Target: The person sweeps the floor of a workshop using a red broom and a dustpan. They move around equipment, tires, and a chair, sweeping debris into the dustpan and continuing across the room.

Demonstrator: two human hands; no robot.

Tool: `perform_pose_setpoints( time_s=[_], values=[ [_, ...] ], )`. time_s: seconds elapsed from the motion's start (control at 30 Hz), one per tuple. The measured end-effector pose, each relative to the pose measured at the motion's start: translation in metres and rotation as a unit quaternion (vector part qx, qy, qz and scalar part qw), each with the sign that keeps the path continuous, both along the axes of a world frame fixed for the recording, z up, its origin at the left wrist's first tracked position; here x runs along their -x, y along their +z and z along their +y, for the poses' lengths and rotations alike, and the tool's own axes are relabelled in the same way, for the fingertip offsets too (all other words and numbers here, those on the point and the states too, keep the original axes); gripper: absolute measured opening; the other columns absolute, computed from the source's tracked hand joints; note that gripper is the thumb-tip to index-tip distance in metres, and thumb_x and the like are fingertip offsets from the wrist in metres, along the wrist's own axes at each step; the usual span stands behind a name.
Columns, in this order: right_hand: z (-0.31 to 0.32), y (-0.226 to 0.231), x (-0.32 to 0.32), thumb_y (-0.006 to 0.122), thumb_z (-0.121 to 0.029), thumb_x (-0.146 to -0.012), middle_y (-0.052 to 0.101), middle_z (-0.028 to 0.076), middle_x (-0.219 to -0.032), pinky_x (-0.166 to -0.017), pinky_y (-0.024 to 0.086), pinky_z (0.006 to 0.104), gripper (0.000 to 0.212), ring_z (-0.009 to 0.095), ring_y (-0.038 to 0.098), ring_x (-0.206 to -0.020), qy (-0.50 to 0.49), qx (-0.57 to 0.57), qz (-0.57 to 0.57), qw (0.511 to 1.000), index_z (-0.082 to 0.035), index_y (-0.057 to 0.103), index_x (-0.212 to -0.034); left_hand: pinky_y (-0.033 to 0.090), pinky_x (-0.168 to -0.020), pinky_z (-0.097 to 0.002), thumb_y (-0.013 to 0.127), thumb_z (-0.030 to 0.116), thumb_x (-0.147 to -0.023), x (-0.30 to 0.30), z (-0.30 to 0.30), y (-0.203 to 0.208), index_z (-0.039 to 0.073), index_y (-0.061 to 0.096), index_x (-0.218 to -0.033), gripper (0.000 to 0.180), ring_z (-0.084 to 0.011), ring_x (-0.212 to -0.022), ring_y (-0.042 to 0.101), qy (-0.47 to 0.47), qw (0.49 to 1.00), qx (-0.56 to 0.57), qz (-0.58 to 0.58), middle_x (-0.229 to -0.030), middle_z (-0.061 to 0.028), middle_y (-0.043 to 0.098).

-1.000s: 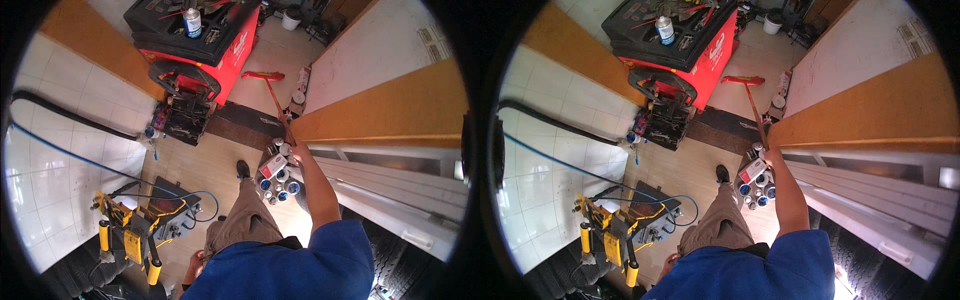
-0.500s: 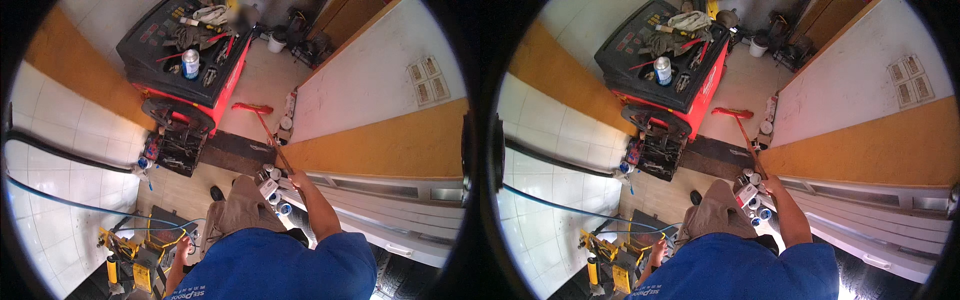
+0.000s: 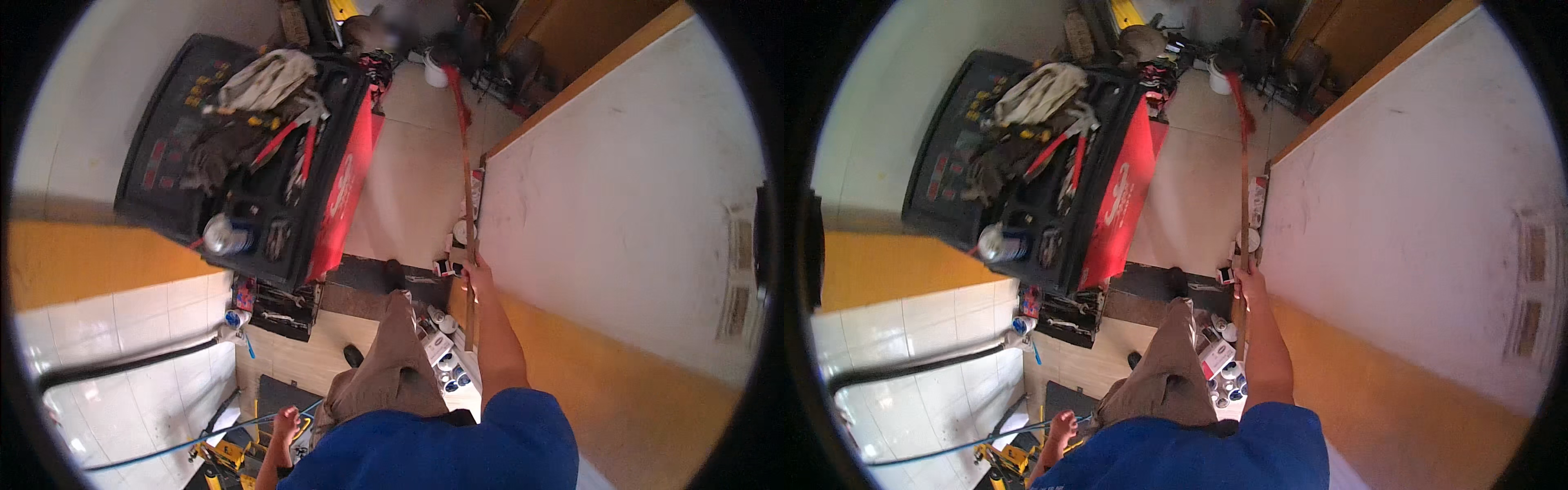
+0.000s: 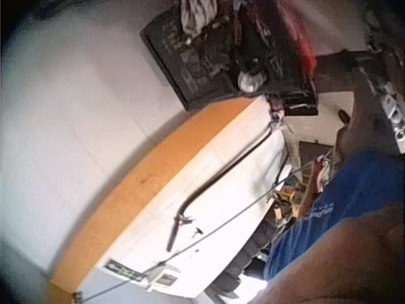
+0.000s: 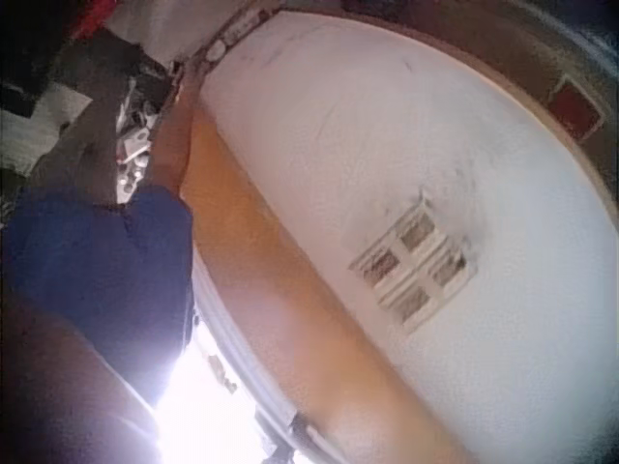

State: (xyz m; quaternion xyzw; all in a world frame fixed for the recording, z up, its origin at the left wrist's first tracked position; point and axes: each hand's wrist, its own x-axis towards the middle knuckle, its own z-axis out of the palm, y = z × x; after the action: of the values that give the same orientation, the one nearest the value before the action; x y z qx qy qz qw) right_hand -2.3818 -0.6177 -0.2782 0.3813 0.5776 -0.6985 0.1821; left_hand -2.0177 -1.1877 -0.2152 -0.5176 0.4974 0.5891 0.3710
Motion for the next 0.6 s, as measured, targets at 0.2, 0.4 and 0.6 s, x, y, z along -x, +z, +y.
perform_pose_setpoints(
  time_s=[0.2, 0.4, 0.6],
  values=[
    [0.044, -0.058, 0.149, 0.054, -0.013, -0.089, 0.046, 0.002, -0.06, -0.036, 0.037, 0.0277, 0.042, 0.012, 0.044, -0.042, -0.007, 0.05, 0.039, 0.998, -0.015, 0.04, -0.129, 0.05, -0.07, -0.0307, 0.057, 0.025, -0.086, 0.038, 0.023, -0.01, 0.001, 0.062, -0.101, 0.029, -0.019, -0.083, 0.063, -0.07, 0.995, -0.062, -0.02, -0.088, -0.014, 0.064],
    [0.062, -0.083, 0.213, 0.051, -0.016, -0.091, 0.047, 0.0, -0.064, -0.037, 0.037, 0.0268, 0.03, 0.011, 0.045, -0.045, -0.106, 0.173, 0.04, 0.978, -0.014, 0.043, -0.12, 0.05, -0.057, -0.0308, 0.055, 0.027, -0.087, 0.14, 0.059, -0.01, 0.001, 0.06, -0.106, 0.033, -0.0183, -0.065, 0.062, -0.372, 0.923, 0.097, 0.032, -0.08, -0.0126, 0.063],
    [0.042, -0.039, 0.087, 0.05, -0.019, -0.09, 0.043, 0.001, -0.054, -0.035, 0.038, 0.0279, 0.032, 0.013, 0.042, -0.039, -0.088, 0.226, -0.054, 0.969, -0.014, 0.041, -0.12, 0.049, -0.059, -0.0287, 0.059, 0.026, -0.086, 0.229, 0.11, 0.014, 0.002, 0.06, -0.111, 0.034, -0.0136, -0.07, 0.061, -0.273, 0.958, 0.092, -0.009, -0.084, -0.0068, 0.065]
  ],
)
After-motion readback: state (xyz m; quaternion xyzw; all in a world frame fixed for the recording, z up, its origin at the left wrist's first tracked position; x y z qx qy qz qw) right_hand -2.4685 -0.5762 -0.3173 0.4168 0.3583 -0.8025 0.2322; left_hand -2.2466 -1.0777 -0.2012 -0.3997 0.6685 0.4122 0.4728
